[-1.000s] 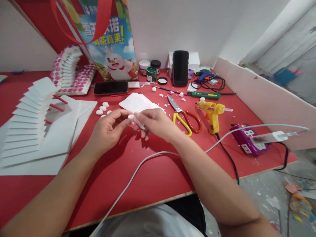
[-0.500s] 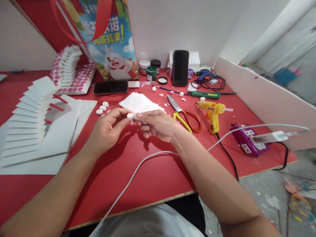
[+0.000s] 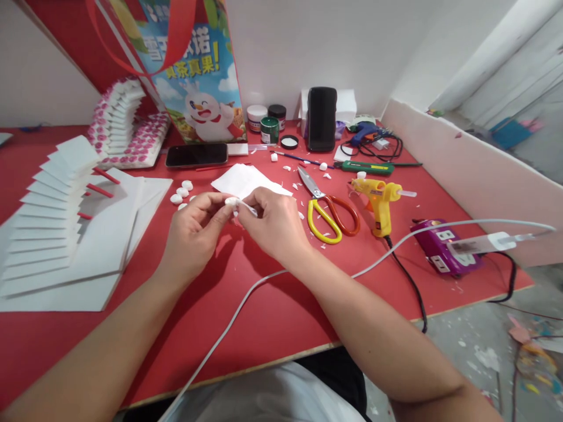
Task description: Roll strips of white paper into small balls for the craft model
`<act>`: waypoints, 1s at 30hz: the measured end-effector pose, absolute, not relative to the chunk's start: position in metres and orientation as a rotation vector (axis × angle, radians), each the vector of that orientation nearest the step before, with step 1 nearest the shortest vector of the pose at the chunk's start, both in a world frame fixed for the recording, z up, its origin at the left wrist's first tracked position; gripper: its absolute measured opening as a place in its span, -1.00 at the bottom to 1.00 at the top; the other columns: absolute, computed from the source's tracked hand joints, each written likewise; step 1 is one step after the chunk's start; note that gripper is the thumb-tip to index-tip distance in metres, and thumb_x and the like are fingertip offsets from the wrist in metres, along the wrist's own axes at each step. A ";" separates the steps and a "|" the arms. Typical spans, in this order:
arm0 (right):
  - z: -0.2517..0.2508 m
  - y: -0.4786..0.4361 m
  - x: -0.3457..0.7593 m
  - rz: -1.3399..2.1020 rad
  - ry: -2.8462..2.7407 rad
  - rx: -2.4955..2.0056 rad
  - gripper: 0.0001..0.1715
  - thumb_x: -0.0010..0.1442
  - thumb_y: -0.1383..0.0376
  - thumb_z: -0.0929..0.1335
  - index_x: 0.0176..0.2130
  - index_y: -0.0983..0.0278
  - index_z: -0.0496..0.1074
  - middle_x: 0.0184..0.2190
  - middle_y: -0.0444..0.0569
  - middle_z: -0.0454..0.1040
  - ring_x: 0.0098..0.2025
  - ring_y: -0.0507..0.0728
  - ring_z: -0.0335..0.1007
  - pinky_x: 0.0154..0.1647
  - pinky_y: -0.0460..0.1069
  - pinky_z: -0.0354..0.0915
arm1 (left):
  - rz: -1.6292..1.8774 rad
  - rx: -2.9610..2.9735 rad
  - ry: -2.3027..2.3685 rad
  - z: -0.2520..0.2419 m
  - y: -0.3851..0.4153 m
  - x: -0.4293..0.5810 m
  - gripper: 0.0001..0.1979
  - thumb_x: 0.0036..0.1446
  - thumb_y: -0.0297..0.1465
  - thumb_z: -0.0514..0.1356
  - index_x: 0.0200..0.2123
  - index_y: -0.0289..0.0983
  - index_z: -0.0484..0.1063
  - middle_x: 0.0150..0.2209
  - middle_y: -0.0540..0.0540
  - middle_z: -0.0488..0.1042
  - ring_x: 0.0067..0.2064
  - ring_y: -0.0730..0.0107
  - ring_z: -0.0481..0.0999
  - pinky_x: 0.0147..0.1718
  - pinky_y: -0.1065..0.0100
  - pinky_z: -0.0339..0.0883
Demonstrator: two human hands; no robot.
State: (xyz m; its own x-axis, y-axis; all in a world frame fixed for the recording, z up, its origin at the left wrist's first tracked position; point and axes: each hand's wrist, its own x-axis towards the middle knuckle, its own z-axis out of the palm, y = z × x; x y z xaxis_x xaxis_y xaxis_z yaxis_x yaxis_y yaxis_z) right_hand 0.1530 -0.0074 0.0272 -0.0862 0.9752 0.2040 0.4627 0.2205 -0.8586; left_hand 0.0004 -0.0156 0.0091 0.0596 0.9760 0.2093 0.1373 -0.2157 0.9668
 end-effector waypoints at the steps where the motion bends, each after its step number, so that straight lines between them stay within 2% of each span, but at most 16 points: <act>1: 0.026 -0.010 0.151 0.687 -1.728 -1.358 -0.78 0.22 0.29 0.38 -0.46 0.30 0.42 -0.58 -0.15 0.41 -0.56 -0.04 0.16 -0.49 -0.09 0.09 | 1.288 1.486 1.187 0.009 -0.017 0.003 -0.82 0.28 -0.29 0.23 -0.16 -0.28 0.49 -0.23 -0.10 0.58 -0.20 0.33 0.56 -0.15 0.34 0.44; 5: 0.022 -0.016 0.149 0.348 -1.930 -1.303 -0.76 0.27 0.32 0.31 -0.45 0.29 0.38 -0.58 -0.14 0.35 -0.53 -0.02 0.13 -0.43 -0.06 0.04 | 1.353 1.475 1.225 0.007 -0.021 0.007 -0.84 0.28 -0.31 0.24 -0.17 -0.28 0.50 -0.21 -0.11 0.61 -0.19 0.34 0.57 -0.15 0.34 0.45; 7: 0.021 -0.016 0.151 0.287 -1.990 -1.267 -0.75 0.29 0.35 0.29 -0.44 0.29 0.38 -0.57 -0.13 0.37 -0.52 -0.01 0.15 -0.41 -0.06 0.04 | 1.367 1.483 1.226 0.006 -0.021 0.005 -0.84 0.27 -0.31 0.26 -0.16 -0.28 0.52 -0.20 -0.11 0.62 -0.19 0.34 0.58 -0.14 0.34 0.45; 16: 0.020 -0.010 0.160 0.344 -2.082 -1.168 -0.79 0.29 0.40 0.29 -0.37 0.34 0.45 -0.50 -0.07 0.47 -0.49 0.00 0.25 -0.40 -0.07 0.08 | 1.289 1.527 1.247 0.006 -0.014 -0.007 -0.74 0.18 -0.32 0.34 -0.06 -0.25 0.63 -0.24 -0.07 0.68 -0.25 0.32 0.63 -0.15 0.32 0.48; 24: 0.028 -0.012 0.159 0.687 -1.986 -1.218 -0.79 0.29 0.44 0.29 -0.31 0.34 0.50 -0.47 -0.06 0.53 -0.45 0.01 0.38 -0.36 -0.09 0.18 | 1.281 1.585 1.261 0.008 -0.013 -0.009 -0.89 0.15 -0.39 0.35 -0.22 -0.23 0.64 -0.31 -0.01 0.67 -0.27 0.34 0.64 -0.21 0.38 0.50; 30: 0.028 -0.013 0.158 0.687 -1.922 -1.325 -0.81 0.29 0.38 0.33 -0.37 0.33 0.48 -0.49 -0.05 0.52 -0.47 0.03 0.42 -0.38 -0.08 0.21 | 1.302 1.647 1.259 0.006 -0.013 -0.008 -0.91 0.13 -0.38 0.37 -0.26 -0.23 0.62 -0.30 0.00 0.66 -0.27 0.39 0.62 -0.19 0.42 0.49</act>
State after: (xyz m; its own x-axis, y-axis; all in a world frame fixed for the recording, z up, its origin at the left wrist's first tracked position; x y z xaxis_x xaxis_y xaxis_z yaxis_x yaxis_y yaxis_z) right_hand 0.1576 -0.0134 0.0285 -0.2380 0.9403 0.2434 0.5734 0.3383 -0.7462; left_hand -0.0080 -0.0127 0.0058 0.0318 0.9519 0.3047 0.2719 -0.3016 0.9138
